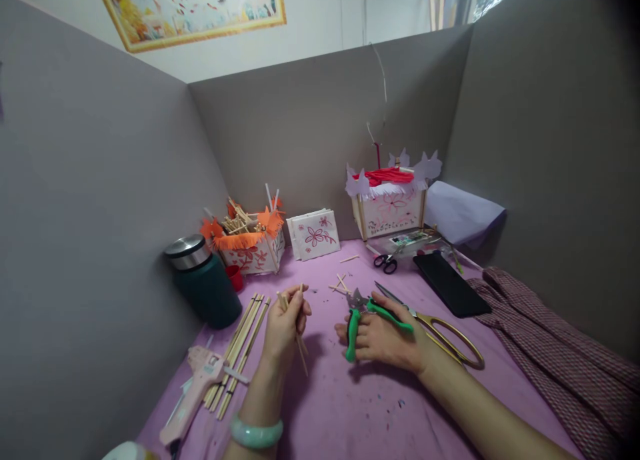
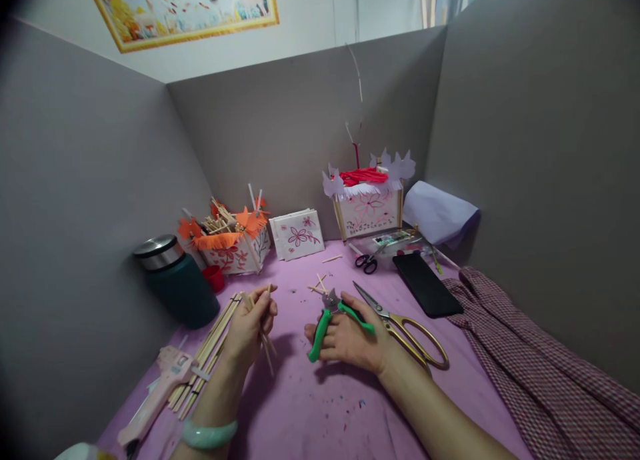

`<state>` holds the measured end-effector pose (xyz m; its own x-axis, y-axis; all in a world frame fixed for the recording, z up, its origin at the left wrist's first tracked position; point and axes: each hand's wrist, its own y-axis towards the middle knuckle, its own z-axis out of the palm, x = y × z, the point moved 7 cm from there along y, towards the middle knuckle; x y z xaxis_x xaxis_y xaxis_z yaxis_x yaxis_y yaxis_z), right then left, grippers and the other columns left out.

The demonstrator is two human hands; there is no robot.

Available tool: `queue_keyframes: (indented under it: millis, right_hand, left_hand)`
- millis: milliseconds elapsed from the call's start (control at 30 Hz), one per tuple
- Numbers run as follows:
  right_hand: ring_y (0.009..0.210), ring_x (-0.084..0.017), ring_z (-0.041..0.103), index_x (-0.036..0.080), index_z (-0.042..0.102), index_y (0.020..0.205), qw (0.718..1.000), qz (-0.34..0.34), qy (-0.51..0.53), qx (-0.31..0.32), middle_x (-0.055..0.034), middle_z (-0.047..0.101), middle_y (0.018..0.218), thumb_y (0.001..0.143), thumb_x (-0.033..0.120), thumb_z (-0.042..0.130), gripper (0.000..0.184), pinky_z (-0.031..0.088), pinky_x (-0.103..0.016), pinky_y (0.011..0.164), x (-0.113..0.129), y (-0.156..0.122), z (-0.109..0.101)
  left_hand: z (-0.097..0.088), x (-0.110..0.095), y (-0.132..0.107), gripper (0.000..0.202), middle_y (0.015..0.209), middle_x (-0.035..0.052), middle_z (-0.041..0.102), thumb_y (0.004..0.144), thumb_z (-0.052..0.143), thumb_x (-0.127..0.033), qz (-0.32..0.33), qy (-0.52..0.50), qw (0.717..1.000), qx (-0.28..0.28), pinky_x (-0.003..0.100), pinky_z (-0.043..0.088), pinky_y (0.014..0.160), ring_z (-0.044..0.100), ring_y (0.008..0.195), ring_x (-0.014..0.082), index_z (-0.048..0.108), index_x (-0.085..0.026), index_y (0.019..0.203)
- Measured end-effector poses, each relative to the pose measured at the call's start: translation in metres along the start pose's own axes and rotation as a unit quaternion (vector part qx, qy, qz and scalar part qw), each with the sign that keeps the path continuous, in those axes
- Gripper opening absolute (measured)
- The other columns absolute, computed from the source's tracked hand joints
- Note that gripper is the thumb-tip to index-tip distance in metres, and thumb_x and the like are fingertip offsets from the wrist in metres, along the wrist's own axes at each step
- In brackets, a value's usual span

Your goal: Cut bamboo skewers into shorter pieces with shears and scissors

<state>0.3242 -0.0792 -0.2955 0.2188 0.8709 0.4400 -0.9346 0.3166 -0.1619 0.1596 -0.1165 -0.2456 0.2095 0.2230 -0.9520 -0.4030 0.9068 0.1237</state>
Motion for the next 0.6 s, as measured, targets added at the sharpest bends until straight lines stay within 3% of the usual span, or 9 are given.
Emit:
queue_keyframes:
  millis: [200,300,367,467,500,533,600]
  right_hand:
    - [0.101,-0.029,0.059,0.012,0.056,0.106,0.995,0.01,-0.098,0.005,-0.018,0.062,0.106,0.083,0.053,0.043,0.049,0.04,-0.051,0.089,-0.005,-0.004,0.011]
    - [0.096,-0.028,0.06,0.015,0.057,0.11,0.963,-0.083,-0.254,-0.039,-0.0147,0.063,0.104,0.08,0.044,0.052,0.042,0.043,-0.048,0.084,0.006,-0.012,0.018]
    - [0.1,-0.028,0.057,0.017,0.057,0.115,0.882,-0.171,-0.429,-0.094,-0.0128,0.061,0.108,0.074,0.037,0.061,0.046,0.042,-0.046,0.088,0.017,-0.019,0.025]
    - [0.112,-0.029,0.049,0.022,0.048,0.132,0.693,-0.265,-0.656,-0.137,-0.0102,0.055,0.12,0.067,0.025,0.067,0.067,0.034,-0.044,0.099,0.023,-0.027,0.042]
    - [0.114,-0.028,0.047,0.023,0.043,0.136,0.642,-0.284,-0.698,-0.139,-0.0097,0.053,0.122,0.067,0.021,0.066,0.073,0.033,-0.043,0.101,0.022,-0.027,0.047]
    - [0.114,-0.028,0.046,0.024,0.04,0.138,0.605,-0.295,-0.727,-0.138,-0.0095,0.052,0.123,0.066,0.019,0.064,0.076,0.033,-0.042,0.101,0.02,-0.027,0.05]
    - [0.111,-0.026,0.047,0.025,0.036,0.14,0.559,-0.303,-0.759,-0.137,-0.0093,0.052,0.121,0.066,0.016,0.061,0.079,0.036,-0.04,0.098,0.017,-0.026,0.052]
  left_hand:
    - [0.004,-0.002,-0.002,0.039,0.061,-0.0039,0.054,0.076,0.064,-0.045,0.023,0.054,0.998,0.013,0.018,0.02,0.036,0.033,0.037,0.0024,0.058,-0.013,0.096]
    - [0.009,-0.006,-0.005,0.035,0.064,-0.0025,0.055,0.078,0.061,-0.044,0.035,0.079,0.996,0.031,0.018,0.024,0.039,0.037,0.042,0.0039,0.059,-0.013,0.095]
    - [0.012,-0.006,-0.008,0.034,0.063,-0.0024,0.054,0.079,0.06,-0.044,0.037,0.087,0.994,0.047,0.019,0.024,0.041,0.036,0.043,0.0043,0.06,-0.013,0.095]
    - [0.013,-0.005,-0.009,0.034,0.06,-0.0037,0.049,0.079,0.06,-0.045,0.033,0.093,0.994,0.05,0.019,0.022,0.043,0.033,0.046,0.0051,0.061,-0.014,0.094]
    - [0.012,-0.004,-0.009,0.033,0.059,-0.004,0.047,0.079,0.06,-0.045,0.035,0.1,0.993,0.046,0.019,0.022,0.044,0.034,0.047,0.0058,0.062,-0.014,0.093]
    - [0.011,-0.004,-0.009,0.032,0.058,-0.0042,0.046,0.079,0.06,-0.045,0.041,0.111,0.992,0.043,0.02,0.023,0.045,0.035,0.049,0.0066,0.062,-0.015,0.091]
    - [0.009,-0.006,-0.008,0.03,0.056,-0.0045,0.044,0.08,0.059,-0.044,0.061,0.136,0.988,0.041,0.02,0.026,0.048,0.036,0.051,0.0078,0.063,-0.015,0.087]
